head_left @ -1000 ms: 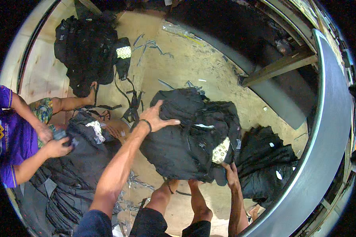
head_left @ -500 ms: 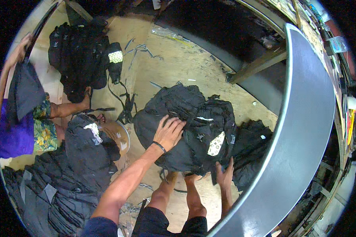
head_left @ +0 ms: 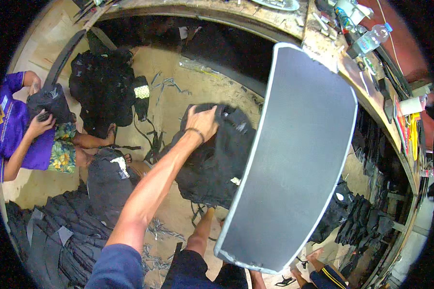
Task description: The person repeatedly rubs a small blue object against black garments laid on a flat board, moving the object back and forth across the fabric surface. The person handles multiple garments one at a time, rubbing each with the object and then setting them aside.
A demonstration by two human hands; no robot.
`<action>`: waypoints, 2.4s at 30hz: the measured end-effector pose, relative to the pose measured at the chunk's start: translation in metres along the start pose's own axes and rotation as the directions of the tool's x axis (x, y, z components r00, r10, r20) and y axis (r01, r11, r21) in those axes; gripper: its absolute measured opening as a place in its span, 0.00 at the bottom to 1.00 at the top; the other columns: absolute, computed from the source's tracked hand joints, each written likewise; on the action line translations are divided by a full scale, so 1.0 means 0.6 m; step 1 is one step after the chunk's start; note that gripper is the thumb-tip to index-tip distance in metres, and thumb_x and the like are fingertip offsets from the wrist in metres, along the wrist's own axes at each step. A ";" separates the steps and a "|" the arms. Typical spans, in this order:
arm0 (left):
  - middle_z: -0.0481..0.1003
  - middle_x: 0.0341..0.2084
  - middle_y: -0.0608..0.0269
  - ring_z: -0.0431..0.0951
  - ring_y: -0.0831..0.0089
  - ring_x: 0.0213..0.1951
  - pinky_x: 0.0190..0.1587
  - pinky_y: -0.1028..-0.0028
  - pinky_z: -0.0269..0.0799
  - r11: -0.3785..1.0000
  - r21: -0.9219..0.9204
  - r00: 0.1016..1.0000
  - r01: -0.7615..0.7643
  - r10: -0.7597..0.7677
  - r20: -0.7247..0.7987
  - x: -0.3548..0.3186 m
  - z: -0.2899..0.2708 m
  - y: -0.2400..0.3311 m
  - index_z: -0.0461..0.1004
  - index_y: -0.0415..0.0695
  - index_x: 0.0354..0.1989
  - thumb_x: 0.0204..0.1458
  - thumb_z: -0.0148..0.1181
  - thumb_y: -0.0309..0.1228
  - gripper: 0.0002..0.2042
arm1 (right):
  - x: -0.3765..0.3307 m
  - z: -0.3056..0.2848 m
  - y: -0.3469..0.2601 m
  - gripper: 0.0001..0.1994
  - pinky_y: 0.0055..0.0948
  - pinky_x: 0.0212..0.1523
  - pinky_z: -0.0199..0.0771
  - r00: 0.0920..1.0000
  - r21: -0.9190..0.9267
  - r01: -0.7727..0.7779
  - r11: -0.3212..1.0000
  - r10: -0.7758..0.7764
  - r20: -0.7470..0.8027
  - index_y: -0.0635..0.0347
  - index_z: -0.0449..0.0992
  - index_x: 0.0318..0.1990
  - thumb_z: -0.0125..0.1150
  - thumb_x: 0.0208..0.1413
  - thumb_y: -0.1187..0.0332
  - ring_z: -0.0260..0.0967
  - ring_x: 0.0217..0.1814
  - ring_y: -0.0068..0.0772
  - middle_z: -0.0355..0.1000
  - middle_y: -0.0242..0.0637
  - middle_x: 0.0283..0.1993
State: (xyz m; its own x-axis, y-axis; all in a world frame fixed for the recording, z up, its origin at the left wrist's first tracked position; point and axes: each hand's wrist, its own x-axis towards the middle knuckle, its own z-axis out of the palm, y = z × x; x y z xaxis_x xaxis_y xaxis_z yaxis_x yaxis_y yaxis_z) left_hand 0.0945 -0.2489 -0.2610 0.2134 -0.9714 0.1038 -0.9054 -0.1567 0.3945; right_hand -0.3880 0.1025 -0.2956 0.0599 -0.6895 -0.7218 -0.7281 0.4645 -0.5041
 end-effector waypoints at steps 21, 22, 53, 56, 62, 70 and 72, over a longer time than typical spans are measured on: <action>0.71 0.12 0.68 0.75 0.67 0.18 0.30 0.64 0.66 0.863 -0.096 0.865 -0.496 0.500 0.030 -0.503 -0.324 0.271 0.71 0.54 0.18 0.59 0.70 0.56 0.25 | -0.153 -0.311 -0.304 0.25 0.44 0.51 0.82 0.809 -0.100 0.537 0.837 -0.478 0.342 0.57 0.86 0.54 0.70 0.61 0.47 0.84 0.48 0.51 0.85 0.49 0.45; 0.71 0.12 0.68 0.74 0.68 0.17 0.30 0.64 0.64 0.860 -0.063 0.859 -0.507 0.499 -0.114 -0.465 -0.332 0.262 0.68 0.53 0.18 0.58 0.70 0.58 0.27 | -0.140 -0.334 -0.324 0.23 0.42 0.49 0.82 0.755 0.083 0.612 0.786 -0.613 0.233 0.57 0.87 0.52 0.72 0.60 0.49 0.85 0.44 0.46 0.86 0.46 0.40; 0.54 0.83 0.56 0.49 0.60 0.84 0.83 0.41 0.38 0.795 -0.249 0.727 -0.553 0.607 0.322 -0.179 -0.223 0.403 0.56 0.44 0.82 0.69 0.55 0.48 0.37 | -0.041 -0.386 -0.526 0.28 0.42 0.65 0.77 0.984 -0.082 -0.105 0.991 0.091 -0.152 0.67 0.83 0.57 0.69 0.62 0.49 0.82 0.61 0.47 0.85 0.55 0.54; 0.54 0.83 0.57 0.47 0.58 0.84 0.82 0.39 0.37 0.768 -0.170 0.774 -0.618 0.632 0.041 -0.087 -0.156 0.410 0.56 0.43 0.82 0.69 0.53 0.51 0.38 | 0.043 -0.415 -0.527 0.19 0.31 0.35 0.75 0.970 0.353 0.129 0.927 -0.044 -0.238 0.68 0.87 0.38 0.61 0.70 0.59 0.74 0.32 0.24 0.81 0.34 0.32; 0.61 0.80 0.54 0.50 0.54 0.83 0.81 0.38 0.41 0.748 -0.200 0.734 -0.633 0.662 0.153 -0.033 -0.184 0.419 0.65 0.43 0.78 0.66 0.58 0.56 0.38 | 0.012 -0.392 -0.540 0.28 0.33 0.44 0.77 0.991 0.266 0.014 0.964 0.021 -0.130 0.69 0.87 0.45 0.70 0.63 0.45 0.77 0.38 0.29 0.82 0.38 0.34; 0.87 0.50 0.54 0.85 0.55 0.56 0.73 0.41 0.52 0.577 0.163 0.377 -0.801 0.274 0.885 -0.027 -0.306 0.526 0.87 0.48 0.56 0.67 0.53 0.61 0.30 | -0.074 -0.366 -0.555 0.37 0.46 0.58 0.81 0.974 0.219 0.012 0.976 0.038 -0.224 0.75 0.84 0.50 0.74 0.54 0.40 0.84 0.58 0.54 0.83 0.65 0.50; 0.77 0.67 0.62 0.69 0.68 0.73 0.76 0.20 0.25 0.347 0.459 0.527 -0.818 0.129 0.840 -0.023 -0.311 0.532 0.81 0.49 0.66 0.70 0.50 0.53 0.27 | -0.098 -0.363 -0.568 0.40 0.44 0.63 0.79 0.974 0.329 0.052 0.943 0.024 -0.224 0.76 0.81 0.58 0.74 0.54 0.41 0.82 0.63 0.56 0.81 0.68 0.57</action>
State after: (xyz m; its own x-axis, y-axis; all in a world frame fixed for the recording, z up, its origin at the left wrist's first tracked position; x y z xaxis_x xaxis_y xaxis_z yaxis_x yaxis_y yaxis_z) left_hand -0.1288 -0.2525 0.0336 -0.3128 -0.6816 -0.6616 -0.6570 0.6583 -0.3676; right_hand -0.2924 -0.1363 0.0221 -0.1122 -0.7852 -0.6090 -0.4590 0.5846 -0.6690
